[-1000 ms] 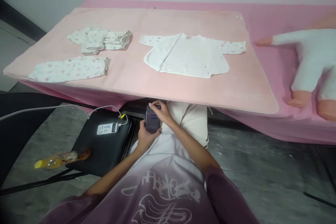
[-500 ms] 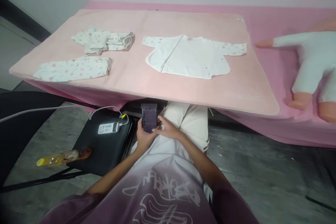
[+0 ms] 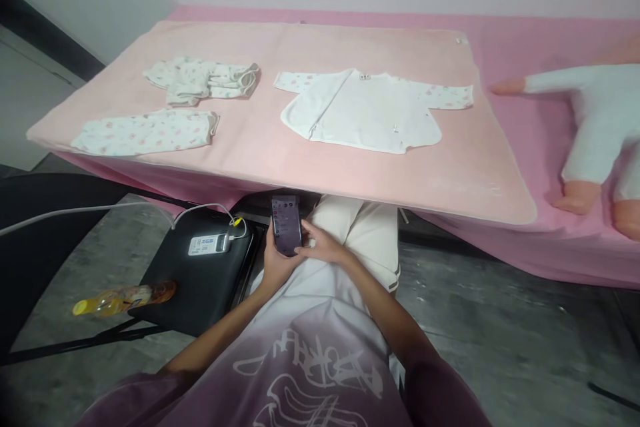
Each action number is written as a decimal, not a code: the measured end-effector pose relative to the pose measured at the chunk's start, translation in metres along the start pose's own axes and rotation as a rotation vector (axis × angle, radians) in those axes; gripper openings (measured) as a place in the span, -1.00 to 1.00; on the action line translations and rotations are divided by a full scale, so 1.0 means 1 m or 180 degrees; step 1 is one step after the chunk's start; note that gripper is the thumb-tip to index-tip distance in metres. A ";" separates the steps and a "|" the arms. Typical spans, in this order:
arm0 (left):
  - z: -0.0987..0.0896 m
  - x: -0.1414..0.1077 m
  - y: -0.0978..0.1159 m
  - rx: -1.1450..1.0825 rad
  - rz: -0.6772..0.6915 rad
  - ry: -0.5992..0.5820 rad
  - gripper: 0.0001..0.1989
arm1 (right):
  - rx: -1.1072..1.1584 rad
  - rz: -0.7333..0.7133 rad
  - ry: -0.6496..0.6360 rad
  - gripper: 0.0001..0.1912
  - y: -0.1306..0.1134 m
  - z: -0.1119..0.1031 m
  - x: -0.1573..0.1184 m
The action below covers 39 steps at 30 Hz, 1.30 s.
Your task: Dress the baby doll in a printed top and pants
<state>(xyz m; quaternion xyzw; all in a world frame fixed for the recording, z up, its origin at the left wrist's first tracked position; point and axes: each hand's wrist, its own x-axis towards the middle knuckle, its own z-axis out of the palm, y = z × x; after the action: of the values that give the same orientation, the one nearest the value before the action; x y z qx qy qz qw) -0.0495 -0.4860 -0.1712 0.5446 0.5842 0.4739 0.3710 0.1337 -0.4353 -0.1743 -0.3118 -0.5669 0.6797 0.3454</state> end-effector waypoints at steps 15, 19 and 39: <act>0.000 0.002 0.005 0.0109 0.0009 -0.0071 0.32 | 0.0043 0.0115 -0.0029 -0.11 -0.006 -0.004 0.003; 0.000 0.001 0.005 0.0313 0.0032 -0.0055 0.31 | 0.0367 0.0175 0.0223 -0.35 -0.011 0.003 0.008; 0.003 0.000 0.011 0.0485 0.0046 -0.0138 0.32 | 0.0508 0.0132 0.1431 -0.43 -0.011 0.027 0.036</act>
<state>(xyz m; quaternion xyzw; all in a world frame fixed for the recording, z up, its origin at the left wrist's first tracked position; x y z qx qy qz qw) -0.0431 -0.4862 -0.1613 0.5855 0.6065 0.4188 0.3376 0.0928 -0.4194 -0.1597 -0.4385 -0.4137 0.6429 0.4725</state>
